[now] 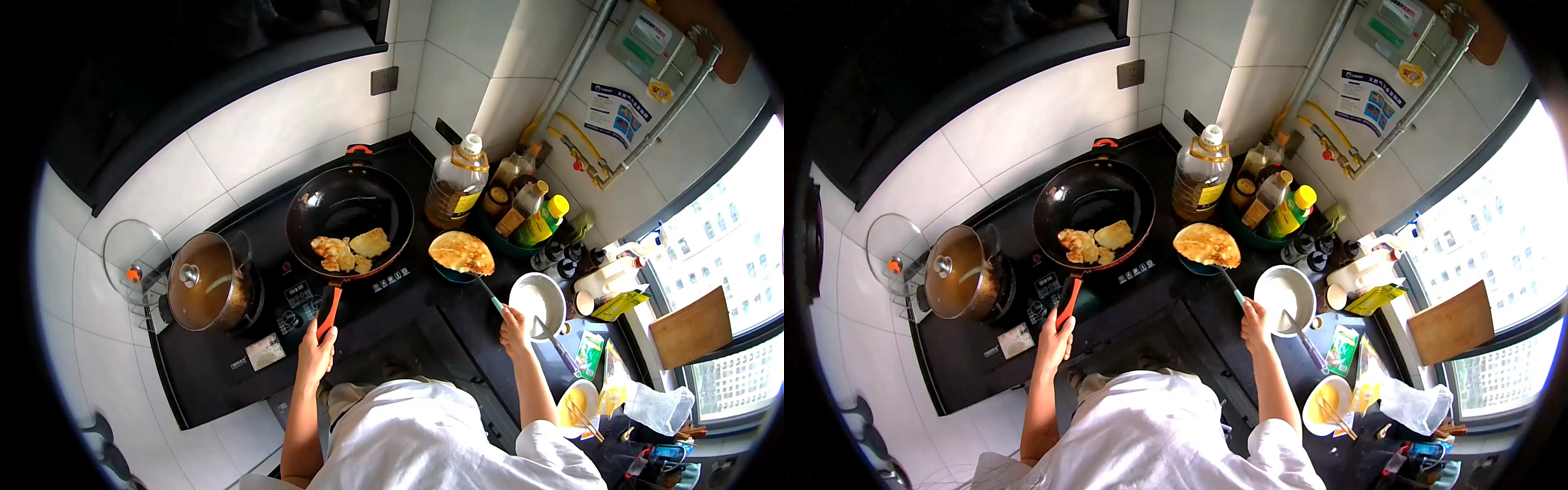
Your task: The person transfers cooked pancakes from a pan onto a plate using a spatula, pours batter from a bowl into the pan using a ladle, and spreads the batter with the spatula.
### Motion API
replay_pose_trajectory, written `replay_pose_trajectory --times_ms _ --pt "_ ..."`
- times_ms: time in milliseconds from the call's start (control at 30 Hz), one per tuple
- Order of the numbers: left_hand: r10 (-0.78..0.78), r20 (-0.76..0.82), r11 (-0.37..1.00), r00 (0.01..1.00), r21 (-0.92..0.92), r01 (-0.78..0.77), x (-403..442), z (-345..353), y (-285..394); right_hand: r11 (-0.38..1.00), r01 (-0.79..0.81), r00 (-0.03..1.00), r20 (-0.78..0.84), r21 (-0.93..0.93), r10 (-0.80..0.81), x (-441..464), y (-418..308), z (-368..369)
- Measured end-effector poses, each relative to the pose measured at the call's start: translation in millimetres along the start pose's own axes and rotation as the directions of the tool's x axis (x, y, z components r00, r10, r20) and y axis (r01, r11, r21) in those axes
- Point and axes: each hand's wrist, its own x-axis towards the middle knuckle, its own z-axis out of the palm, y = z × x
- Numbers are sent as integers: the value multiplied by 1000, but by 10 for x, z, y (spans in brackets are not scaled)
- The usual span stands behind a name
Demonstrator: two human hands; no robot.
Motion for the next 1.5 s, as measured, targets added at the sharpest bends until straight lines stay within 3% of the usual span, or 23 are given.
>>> replay_pose_trajectory --times_ms 700,900,1500 --pt "11 -8 1000 1000 -24 -11 20 0 -60 984 -90 996 -6 -156 90 -38 -328 8" --pt "15 3 999 1000 -37 -15 10 2 -29 995 -20 1000 16 -103 22 45 -106 121" --pt "5 -22 1000 1000 -25 -5 0 10 -17 993 -37 999 3 -114 37 47 -27 116"
